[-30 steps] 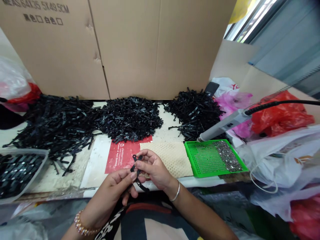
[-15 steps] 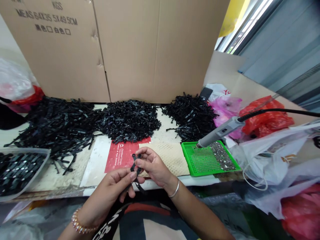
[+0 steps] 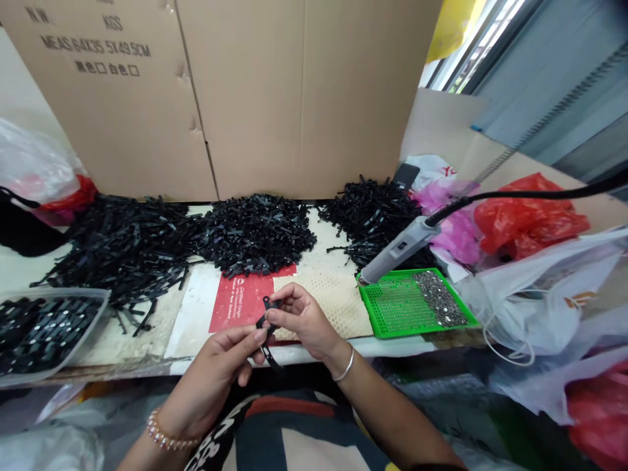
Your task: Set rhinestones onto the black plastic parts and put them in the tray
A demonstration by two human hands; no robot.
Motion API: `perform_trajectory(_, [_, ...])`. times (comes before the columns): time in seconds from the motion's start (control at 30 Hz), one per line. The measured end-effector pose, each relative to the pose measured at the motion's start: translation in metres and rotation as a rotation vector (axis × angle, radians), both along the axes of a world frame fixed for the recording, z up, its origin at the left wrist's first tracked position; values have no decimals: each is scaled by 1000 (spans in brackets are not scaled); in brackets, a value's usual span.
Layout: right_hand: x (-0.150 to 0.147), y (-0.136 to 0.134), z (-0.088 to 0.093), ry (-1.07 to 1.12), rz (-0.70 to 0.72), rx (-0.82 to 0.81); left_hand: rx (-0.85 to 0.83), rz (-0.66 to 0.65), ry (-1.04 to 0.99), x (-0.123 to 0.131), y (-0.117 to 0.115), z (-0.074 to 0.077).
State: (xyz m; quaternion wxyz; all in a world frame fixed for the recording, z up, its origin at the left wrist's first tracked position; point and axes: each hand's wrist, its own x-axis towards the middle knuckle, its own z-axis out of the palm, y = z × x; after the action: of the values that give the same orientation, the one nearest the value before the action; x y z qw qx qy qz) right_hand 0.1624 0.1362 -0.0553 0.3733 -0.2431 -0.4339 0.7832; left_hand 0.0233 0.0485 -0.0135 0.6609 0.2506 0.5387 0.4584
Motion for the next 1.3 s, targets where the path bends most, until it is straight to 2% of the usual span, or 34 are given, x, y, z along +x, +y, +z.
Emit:
perform_trajectory(0.17, [0,-7,0,2,-44,11,-31,114,-31,6,-8,2])
perform_trajectory(0.37, [6,-20,-3,-82,-167,-5,-66,307,-48,14,-6,-9])
perform_trajectory(0.5, [12,-30,-1,-94,-177,9,-42,341,-104,19,2,-11])
perform_trajectory(0.7, [25,-37,-6,-98,-280,250,-170,288,-257,29,10,-9])
perform_trajectory(0.83, [44,-37,-5,-244,-364,483,-175,217,-218,37,18,-11])
perform_trajectory(0.9, [63,-29,1,-368,-493,672,-167,166,-144,40,27,-14])
perform_trajectory(0.97, [89,-10,9,-456,-770,807,-168,115,-85,43,39,-18])
perform_trajectory(1.03, [116,17,17,-458,-1084,814,-179,68,-64,47,53,-21])
perform_trajectory(1.07, [128,32,19,-450,-1178,789,-183,39,-68,50,60,-22])
perform_trajectory(1.1, [139,47,22,-444,-1201,770,-181,11,-76,54,68,-23])
perform_trajectory(1.13, [146,61,23,-439,-1157,751,-173,-17,-88,59,77,-24])
perform_trajectory(1.23, [156,90,26,-413,-914,690,-138,-85,-133,80,102,-27])
perform_trajectory(1.3, [156,97,28,-393,-840,663,-134,-126,-158,95,116,-30])
